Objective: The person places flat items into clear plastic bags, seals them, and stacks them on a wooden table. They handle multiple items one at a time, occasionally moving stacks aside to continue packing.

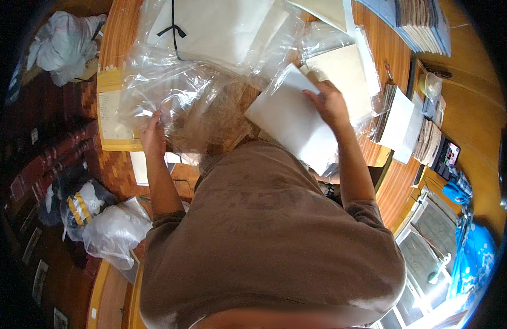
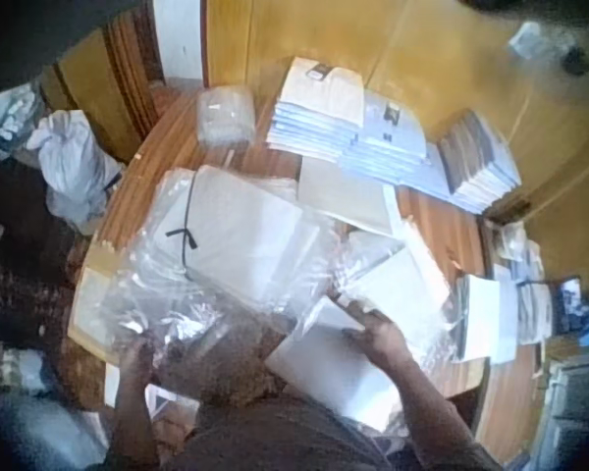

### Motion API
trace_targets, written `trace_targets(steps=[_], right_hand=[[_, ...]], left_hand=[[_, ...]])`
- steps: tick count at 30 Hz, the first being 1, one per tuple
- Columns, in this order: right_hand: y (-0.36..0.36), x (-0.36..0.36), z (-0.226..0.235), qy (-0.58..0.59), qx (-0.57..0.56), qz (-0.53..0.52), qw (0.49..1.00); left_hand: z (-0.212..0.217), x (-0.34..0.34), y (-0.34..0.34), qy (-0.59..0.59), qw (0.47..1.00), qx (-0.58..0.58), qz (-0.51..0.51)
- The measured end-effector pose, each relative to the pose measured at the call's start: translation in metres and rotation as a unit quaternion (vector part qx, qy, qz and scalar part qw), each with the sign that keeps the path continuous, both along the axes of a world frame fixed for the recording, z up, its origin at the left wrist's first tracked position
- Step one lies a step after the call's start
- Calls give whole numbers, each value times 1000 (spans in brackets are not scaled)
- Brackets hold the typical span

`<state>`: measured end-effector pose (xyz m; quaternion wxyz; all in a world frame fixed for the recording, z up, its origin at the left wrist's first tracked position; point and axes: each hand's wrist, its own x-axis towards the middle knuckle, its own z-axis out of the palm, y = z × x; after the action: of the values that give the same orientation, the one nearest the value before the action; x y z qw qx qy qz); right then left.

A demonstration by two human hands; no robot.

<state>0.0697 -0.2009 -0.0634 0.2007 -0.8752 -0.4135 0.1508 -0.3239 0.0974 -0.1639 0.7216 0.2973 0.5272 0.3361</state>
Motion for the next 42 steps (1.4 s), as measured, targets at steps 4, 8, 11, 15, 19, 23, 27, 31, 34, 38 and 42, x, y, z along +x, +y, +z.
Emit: trace_targets(steps=[4, 8, 11, 15, 19, 23, 27, 31, 34, 38, 42], right_hand=[[-3, 71, 67, 65, -23, -119, 990], [37, 205, 110, -139, -12, 23, 990], [102, 238, 130, -171, 3, -84, 982], [120, 285, 67, -452, 131, -26, 882], [119, 121, 56, -342, 65, 10, 937], [69, 9, 27, -93, -108, 12, 990], [42, -2, -20, 25, -37, 72, 996], [30, 5, -1, 128, 24, 96, 987], [10, 23, 48, 163, 119, 52, 978], [0, 2, 152, -12, 137, 24, 990], [-10, -11, 201, -146, 241, -107, 953]], left_hand=[[28, 12, -5, 25, 1000, 7, -11], [38, 22, -5, 63, 998, 1, -2], [41, 23, -7, 69, 997, 30, 1], [28, 15, -3, 69, 996, 50, -8], [32, 18, -6, 86, 996, 24, 1], [21, 11, -3, 61, 998, 33, -12], [31, 18, -4, 60, 997, 44, -26], [18, 8, 3, 49, 997, 32, -57], [6, 2, 7, 10, 998, 1, -58], [-11, -7, 11, -8, 998, -6, -70], [7, 3, 4, 9, 997, 43, -63]])
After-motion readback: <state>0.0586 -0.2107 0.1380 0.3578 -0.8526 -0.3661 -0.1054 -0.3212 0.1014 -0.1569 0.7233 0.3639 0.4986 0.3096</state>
